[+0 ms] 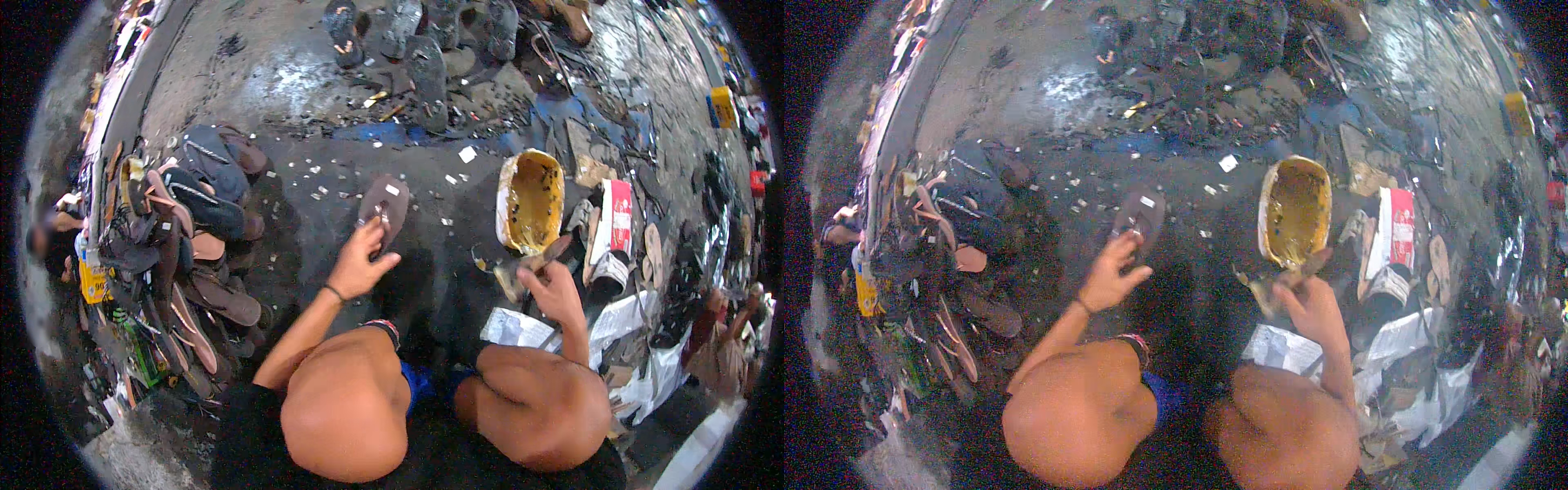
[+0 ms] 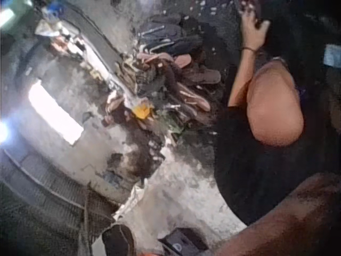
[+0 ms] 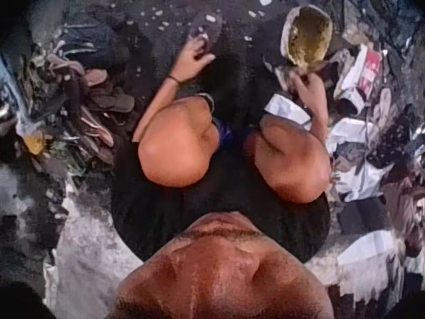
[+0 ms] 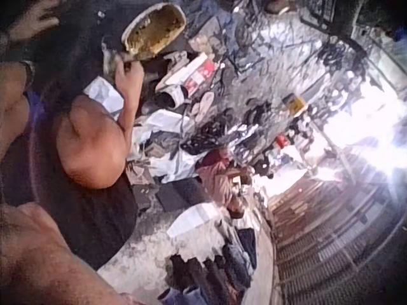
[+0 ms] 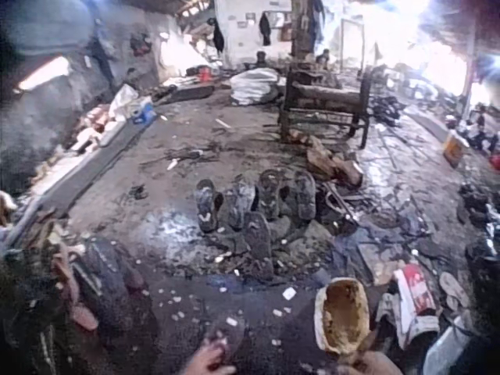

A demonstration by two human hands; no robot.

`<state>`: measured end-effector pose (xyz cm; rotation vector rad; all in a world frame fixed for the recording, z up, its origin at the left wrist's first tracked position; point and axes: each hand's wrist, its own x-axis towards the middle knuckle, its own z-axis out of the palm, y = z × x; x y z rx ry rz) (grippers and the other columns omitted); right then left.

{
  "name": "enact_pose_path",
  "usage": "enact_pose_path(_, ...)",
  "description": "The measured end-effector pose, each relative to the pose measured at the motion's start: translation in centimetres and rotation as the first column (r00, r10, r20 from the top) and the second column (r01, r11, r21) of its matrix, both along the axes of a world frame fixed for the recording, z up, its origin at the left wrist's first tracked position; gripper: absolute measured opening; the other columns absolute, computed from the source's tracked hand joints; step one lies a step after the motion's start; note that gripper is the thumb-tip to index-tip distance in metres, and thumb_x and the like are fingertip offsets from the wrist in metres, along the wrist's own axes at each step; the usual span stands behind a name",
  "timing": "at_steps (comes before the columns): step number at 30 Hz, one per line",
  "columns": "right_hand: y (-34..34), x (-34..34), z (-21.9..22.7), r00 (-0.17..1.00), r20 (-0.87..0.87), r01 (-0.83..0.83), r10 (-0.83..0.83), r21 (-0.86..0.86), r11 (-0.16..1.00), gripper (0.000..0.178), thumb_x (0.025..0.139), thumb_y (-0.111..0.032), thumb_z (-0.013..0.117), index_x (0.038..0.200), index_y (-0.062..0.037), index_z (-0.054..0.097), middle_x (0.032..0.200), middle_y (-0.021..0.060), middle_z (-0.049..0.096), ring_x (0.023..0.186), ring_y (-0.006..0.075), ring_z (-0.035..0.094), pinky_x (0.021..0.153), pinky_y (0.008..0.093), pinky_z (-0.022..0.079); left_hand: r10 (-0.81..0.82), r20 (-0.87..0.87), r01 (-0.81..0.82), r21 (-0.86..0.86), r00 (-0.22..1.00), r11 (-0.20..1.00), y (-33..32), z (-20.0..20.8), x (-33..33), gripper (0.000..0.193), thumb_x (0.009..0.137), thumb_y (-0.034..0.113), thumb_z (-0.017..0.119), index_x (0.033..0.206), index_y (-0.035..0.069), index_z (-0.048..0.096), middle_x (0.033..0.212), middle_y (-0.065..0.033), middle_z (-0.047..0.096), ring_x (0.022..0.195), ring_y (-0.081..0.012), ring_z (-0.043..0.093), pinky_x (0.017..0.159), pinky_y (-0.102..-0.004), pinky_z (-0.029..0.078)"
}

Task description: The person sits on the floor and repeatedly handles a black strappy sandal on a wooden shoe last, pressing and adjusting the straps. They then use a brush to apply a substance from a yellow container to the sole of a black shoe, repeating the brushing motion across the sole surface.

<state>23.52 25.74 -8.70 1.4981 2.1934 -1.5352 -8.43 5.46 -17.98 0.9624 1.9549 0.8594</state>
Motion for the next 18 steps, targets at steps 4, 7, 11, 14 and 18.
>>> enact_pose_path(4,0.6,-1.9,0.4,0.701,-0.391,0.383,-0.597,-0.500,0.777,0.029,0.098,-0.023,0.064,0.119,-0.0028,0.062,0.103,0.0045,0.069,0.086,0.0177,0.067,0.076,0.0326,0.054,-0.122,-0.531,0.150,0.009,0.838,0.989,2.3,-5.7,3.0,0.070,0.083,0.031,0.076,0.144,0.008,0.050,0.164,-0.0225,0.014,0.151,-0.0416,0.012,0.121,-0.0532,0.014)
enact_pose_path(7,1.7,-5.7,2.3,0.430,-0.355,0.287,-0.830,-0.818,0.498,0.033,0.098,-0.024,0.064,0.124,-0.0056,0.056,0.113,0.0051,0.066,0.091,0.0185,0.067,0.078,0.0369,0.057,-0.115,-0.552,0.135,-0.004,0.826,0.991,5.3,-6.3,1.1,0.079,0.086,0.039,0.071,0.152,0.009,0.038,0.165,-0.0217,0.008,0.152,-0.0422,0.006,0.121,-0.0550,0.010)
enact_pose_path(11,2.8,-10.2,3.1,0.485,-0.464,0.255,-0.741,-0.736,0.627,0.035,0.095,-0.021,0.069,0.124,-0.0031,0.058,0.111,0.0070,0.069,0.093,0.0181,0.069,0.082,0.0324,0.055,0.267,0.667,-0.428,0.086,0.696,0.900,9.2,-5.1,-1.2,0.058,0.101,0.039,0.051,0.146,0.002,0.046,0.149,-0.0154,0.048,0.137,-0.0297,0.046,0.112,-0.0406,0.036)
enact_pose_path(14,3.2,-14.2,2.5,0.665,-0.694,0.264,-0.276,-0.128,0.956,0.025,0.090,-0.011,0.073,0.113,-0.0043,0.068,0.100,0.0079,0.072,0.093,0.0201,0.069,0.084,0.0323,0.053,0.195,0.926,-0.477,-0.019,0.322,0.879,10.9,3.4,-0.4,0.048,0.105,0.037,0.040,0.132,0.002,0.058,0.125,-0.0101,0.065,0.109,-0.0237,0.065,0.093,-0.0350,0.052)
enact_pose_path(18,0.7,-16.0,2.7,0.692,-0.658,0.071,0.297,0.471,0.879,0.028,0.083,-0.010,0.077,0.110,-0.0080,0.069,0.100,0.0112,0.072,0.093,0.0247,0.069,0.081,0.0361,0.053,-0.035,0.984,-0.373,0.100,0.175,0.922,11.1,4.8,-0.9,0.046,0.105,0.038,0.038,0.125,0.003,0.061,0.117,-0.0100,0.068,0.100,-0.0237,0.068,0.088,-0.0377,0.057)
